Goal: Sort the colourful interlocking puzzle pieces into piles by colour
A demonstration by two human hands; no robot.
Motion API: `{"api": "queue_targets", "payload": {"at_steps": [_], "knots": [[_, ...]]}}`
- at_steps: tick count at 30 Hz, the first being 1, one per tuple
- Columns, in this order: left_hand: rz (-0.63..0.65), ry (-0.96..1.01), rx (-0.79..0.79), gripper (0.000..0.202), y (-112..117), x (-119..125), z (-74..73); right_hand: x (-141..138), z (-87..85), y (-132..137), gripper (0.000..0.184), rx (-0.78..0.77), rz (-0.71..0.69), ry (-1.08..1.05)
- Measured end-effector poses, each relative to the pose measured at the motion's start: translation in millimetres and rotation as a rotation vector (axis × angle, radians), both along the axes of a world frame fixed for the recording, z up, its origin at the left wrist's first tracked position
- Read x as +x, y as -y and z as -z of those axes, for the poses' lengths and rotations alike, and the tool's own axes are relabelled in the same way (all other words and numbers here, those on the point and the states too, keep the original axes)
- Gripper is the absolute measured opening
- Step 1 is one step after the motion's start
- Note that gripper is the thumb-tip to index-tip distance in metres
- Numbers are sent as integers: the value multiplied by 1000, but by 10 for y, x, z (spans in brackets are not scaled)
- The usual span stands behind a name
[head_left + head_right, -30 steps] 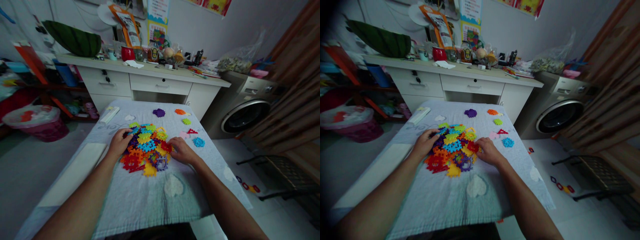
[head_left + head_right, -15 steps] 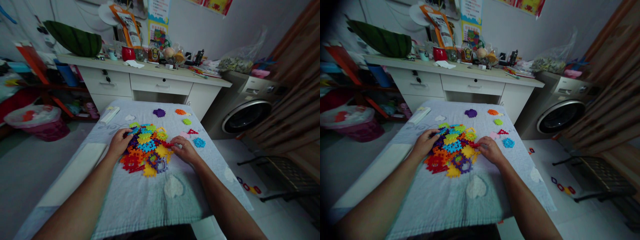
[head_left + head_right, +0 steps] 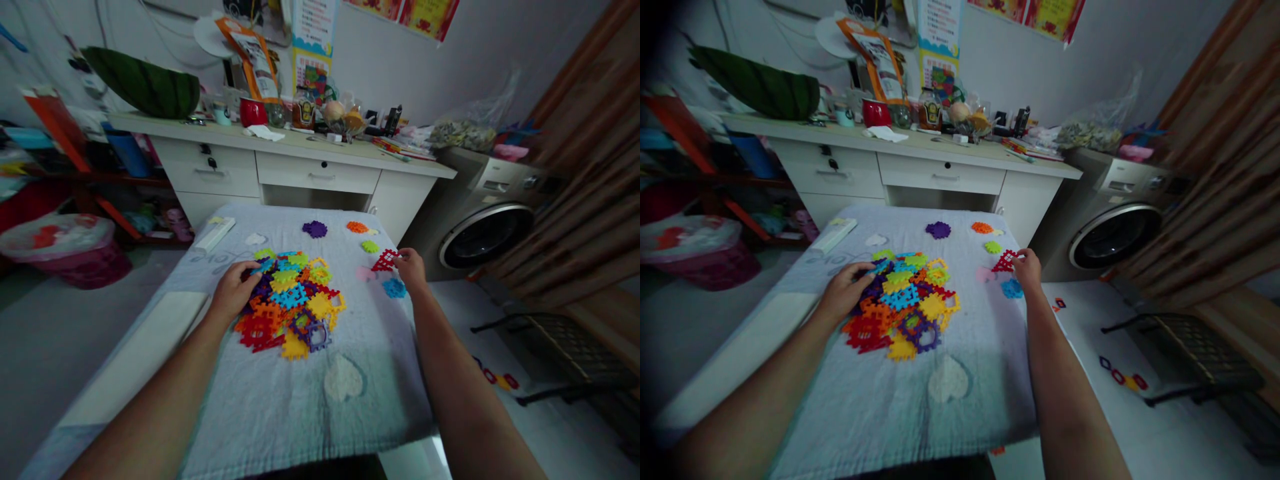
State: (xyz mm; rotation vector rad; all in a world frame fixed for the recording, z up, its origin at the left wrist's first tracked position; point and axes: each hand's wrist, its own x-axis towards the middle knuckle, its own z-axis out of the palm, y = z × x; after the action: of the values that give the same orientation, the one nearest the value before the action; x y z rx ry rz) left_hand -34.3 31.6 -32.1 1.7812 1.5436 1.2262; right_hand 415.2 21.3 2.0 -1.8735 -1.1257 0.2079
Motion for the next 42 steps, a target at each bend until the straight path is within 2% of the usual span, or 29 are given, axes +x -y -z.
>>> {"api": "queue_targets", "payload": {"at_steps": [4, 7, 13, 16, 19, 22, 24, 29, 35, 42], "knots": [[-6, -6, -1, 32, -1, 3, -4, 139, 194, -34, 19, -96, 61, 62], [-8, 1, -2, 32, -2, 8, -3, 158, 266, -20, 15, -172, 71, 131], [0, 7, 2, 33, -14, -5, 22, 46, 153, 57, 21, -201, 106, 307], [1, 16, -4, 33, -7, -3, 11, -137, 41, 77, 24, -104, -25, 369], [0, 31, -2, 33, 6, 13, -8, -452, -58, 97, 19, -33, -350, 367], [8, 43, -8, 33, 18, 26, -20, -835, -100, 140, 14, -94, -722, 319], [8, 50, -11, 33, 22, 27, -23, -1060, -83, 171, 15, -103, -862, 336], [12, 51, 3, 32, 24, 16, -27, -1363, 66, 176, 40, -48, -912, 477], [15, 26, 22, 32, 22, 12, -22, -1404, 175, 128, 29, -106, -911, 515], [11, 18, 11, 31, 12, 0, -11, -1362, 148, 146, 23, -12, -875, 434]]}}
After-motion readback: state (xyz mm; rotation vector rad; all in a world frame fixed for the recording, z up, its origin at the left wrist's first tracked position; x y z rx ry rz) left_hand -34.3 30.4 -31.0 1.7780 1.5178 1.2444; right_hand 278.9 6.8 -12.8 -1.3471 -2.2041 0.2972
